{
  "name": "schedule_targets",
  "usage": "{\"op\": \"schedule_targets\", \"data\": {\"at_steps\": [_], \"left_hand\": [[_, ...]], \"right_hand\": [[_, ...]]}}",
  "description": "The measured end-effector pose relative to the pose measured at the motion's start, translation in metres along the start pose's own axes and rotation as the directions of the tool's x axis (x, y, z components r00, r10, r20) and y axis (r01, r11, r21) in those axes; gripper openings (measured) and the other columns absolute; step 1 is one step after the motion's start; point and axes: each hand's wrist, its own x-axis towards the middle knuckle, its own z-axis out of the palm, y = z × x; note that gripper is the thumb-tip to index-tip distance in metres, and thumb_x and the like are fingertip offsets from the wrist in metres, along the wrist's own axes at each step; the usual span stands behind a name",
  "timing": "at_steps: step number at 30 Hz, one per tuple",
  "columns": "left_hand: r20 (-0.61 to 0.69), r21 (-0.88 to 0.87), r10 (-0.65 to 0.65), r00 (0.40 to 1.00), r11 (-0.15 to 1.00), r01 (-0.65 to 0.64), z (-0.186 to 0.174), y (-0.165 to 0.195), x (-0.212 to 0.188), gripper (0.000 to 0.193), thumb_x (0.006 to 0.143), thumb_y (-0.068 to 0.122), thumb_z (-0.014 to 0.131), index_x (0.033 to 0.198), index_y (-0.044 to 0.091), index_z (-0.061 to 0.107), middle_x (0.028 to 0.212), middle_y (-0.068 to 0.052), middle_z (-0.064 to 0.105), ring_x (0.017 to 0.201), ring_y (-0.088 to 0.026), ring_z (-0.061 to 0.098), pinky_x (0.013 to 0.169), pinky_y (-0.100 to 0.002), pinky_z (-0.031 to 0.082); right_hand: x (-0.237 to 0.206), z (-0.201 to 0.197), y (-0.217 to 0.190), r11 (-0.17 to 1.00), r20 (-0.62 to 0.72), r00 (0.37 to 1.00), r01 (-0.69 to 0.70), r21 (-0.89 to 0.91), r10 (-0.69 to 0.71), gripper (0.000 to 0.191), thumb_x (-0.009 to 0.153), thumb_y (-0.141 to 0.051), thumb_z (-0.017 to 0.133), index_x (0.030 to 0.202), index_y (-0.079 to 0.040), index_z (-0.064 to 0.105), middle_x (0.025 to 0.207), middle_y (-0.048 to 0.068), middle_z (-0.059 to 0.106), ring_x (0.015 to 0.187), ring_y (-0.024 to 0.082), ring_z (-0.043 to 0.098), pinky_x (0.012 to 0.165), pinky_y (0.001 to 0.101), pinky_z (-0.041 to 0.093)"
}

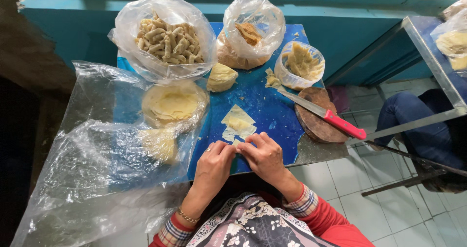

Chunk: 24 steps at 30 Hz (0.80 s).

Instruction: The person sits at a blue table and folds cut dough wrapper pieces by hand, pressing filling into each wrapper and placing the folded pieces into a plastic container. They repeatedly take new wrappers, fold them, and set finished pieces aside, with a knife and bags of dough and filling on the table.

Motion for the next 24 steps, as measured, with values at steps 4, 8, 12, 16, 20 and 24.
{"op": "schedule_targets", "data": {"at_steps": [4, 8, 12, 16, 20, 24], "left_hand": [[-0.012, 0.031, -0.071, 0.997, 0.997, 0.071, 0.004, -0.001, 0.002, 0.008, 0.088, 0.003, 0.069, 0.094, 0.006, 0.065, 0.089, -0.011, 0.062, 0.084, -0.033, 0.065, 0.070, -0.042, 0.053], [-0.030, -0.035, -0.097, 0.995, 0.995, 0.095, 0.005, -0.004, 0.005, 0.017, 0.085, 0.004, 0.069, 0.101, 0.001, 0.065, 0.093, -0.015, 0.061, 0.085, -0.035, 0.064, 0.069, -0.043, 0.053], [-0.024, 0.021, -0.140, 0.990, 0.990, 0.140, 0.009, -0.003, 0.009, 0.008, 0.089, 0.008, 0.069, 0.093, 0.003, 0.064, 0.092, -0.014, 0.061, 0.085, -0.035, 0.065, 0.068, -0.044, 0.053], [-0.028, -0.019, -0.196, 0.980, 0.980, 0.196, 0.009, -0.004, 0.010, 0.009, 0.093, 0.013, 0.067, 0.091, 0.005, 0.064, 0.089, -0.013, 0.062, 0.080, -0.035, 0.066, 0.067, -0.044, 0.052], [-0.051, -0.142, -0.249, 0.967, 0.960, 0.240, 0.004, -0.006, 0.007, 0.017, 0.099, 0.019, 0.063, 0.089, 0.005, 0.065, 0.086, -0.014, 0.062, 0.077, -0.036, 0.064, 0.067, -0.045, 0.050], [-0.076, -0.283, -0.303, 0.950, 0.920, 0.271, -0.001, -0.005, 0.009, 0.022, 0.102, 0.023, 0.058, 0.094, 0.003, 0.065, 0.086, -0.014, 0.062, 0.075, -0.035, 0.064, 0.066, -0.043, 0.050]], "right_hand": [[-0.002, -0.002, -0.005, 0.997, -0.095, 0.993, 0.070, -0.044, -0.074, 0.016, 0.089, -0.016, 0.076, 0.104, -0.011, 0.074, 0.099, 0.003, 0.068, 0.088, 0.023, 0.064, 0.069, 0.0368, 0.048], [-0.002, -0.009, -0.009, 0.983, -0.004, 0.993, 0.118, -0.144, -0.120, 0.028, 0.088, -0.018, 0.075, 0.114, -0.009, 0.072, 0.108, 0.001, 0.071, 0.092, 0.021, 0.065, 0.074, 0.0360, 0.047], [0.009, -0.009, -0.002, 0.996, 0.073, 0.996, 0.059, -0.060, -0.054, 0.035, 0.083, -0.023, 0.078, 0.115, -0.012, 0.071, 0.104, 0.004, 0.071, 0.091, 0.024, 0.062, 0.074, 0.0371, 0.044], [0.016, -0.015, -0.001, 0.999, 0.079, 0.996, 0.027, 0.038, -0.029, 0.032, 0.082, -0.022, 0.079, 0.111, -0.012, 0.069, 0.100, 0.000, 0.071, 0.090, 0.022, 0.063, 0.075, 0.0372, 0.043], [0.037, -0.029, 0.000, 0.993, 0.184, 0.977, 0.095, 0.073, -0.107, 0.016, 0.085, -0.018, 0.077, 0.098, -0.015, 0.068, 0.091, -0.003, 0.070, 0.082, 0.021, 0.064, 0.071, 0.0376, 0.044], [0.093, -0.043, 0.016, 0.968, 0.108, 0.964, 0.248, -0.027, -0.244, 0.011, 0.090, -0.015, 0.072, 0.100, -0.012, 0.068, 0.093, 0.004, 0.067, 0.084, 0.025, 0.062, 0.070, 0.0388, 0.045]]}}
